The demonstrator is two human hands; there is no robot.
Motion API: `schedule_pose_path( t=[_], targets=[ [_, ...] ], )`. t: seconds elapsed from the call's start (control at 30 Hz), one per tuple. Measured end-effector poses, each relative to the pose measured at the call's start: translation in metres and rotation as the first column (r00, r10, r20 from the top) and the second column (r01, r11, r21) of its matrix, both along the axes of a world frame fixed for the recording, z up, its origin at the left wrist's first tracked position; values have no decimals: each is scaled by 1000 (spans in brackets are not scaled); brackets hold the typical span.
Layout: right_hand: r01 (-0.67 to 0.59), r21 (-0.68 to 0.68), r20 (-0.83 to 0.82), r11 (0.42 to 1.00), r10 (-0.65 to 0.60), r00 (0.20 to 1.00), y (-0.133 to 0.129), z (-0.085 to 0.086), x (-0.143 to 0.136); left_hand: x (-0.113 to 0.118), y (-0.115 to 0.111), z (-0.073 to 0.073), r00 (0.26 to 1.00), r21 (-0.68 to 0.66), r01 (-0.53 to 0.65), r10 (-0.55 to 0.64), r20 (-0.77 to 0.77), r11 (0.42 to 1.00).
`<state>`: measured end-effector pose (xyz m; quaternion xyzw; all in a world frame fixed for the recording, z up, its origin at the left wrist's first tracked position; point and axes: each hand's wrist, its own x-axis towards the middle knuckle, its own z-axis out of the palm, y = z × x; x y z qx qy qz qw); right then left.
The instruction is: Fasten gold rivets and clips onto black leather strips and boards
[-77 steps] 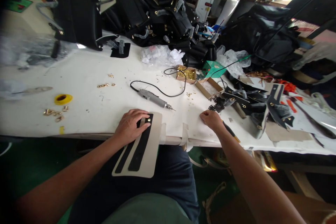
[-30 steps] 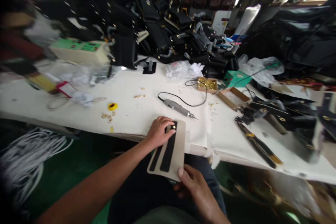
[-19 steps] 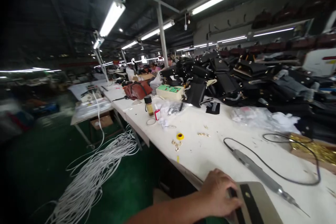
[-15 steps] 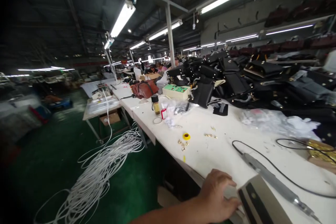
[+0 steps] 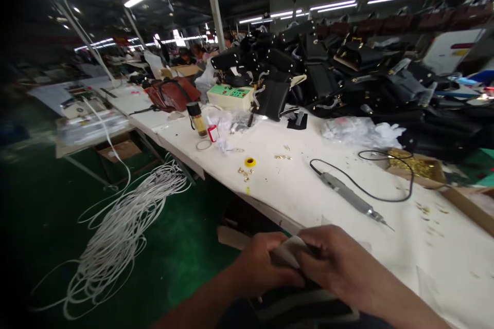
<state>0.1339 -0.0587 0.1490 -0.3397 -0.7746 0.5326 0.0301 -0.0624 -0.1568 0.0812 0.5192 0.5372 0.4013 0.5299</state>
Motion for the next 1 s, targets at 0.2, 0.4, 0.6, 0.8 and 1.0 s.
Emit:
schedule_pose_path(
  t=[0.2, 0.4, 0.6, 0.8, 1.0],
  targets=[
    [-31, -44, -81, 999, 27, 996, 53, -21, -82, -19, -10, -32, 964, -144, -219, 237, 124, 965],
    [30, 528, 86, 849, -88, 992, 88, -74, -176, -26, -32, -54, 895, -307, -269, 355, 271, 913],
    [-18, 612, 190, 790, -124, 974, 94, -97, -229, -41, -49, -58, 857, -316, -302, 402, 324, 899],
    [-40, 596, 263, 802, -149, 953, 104, -107, -232, -54, -53, -53, 867, -357, -259, 378, 323, 898],
    [46, 560, 207, 827, -193, 959, 100, -96, -224, -55, -60, -50, 915, -343, -201, 301, 269, 918]
  ],
)
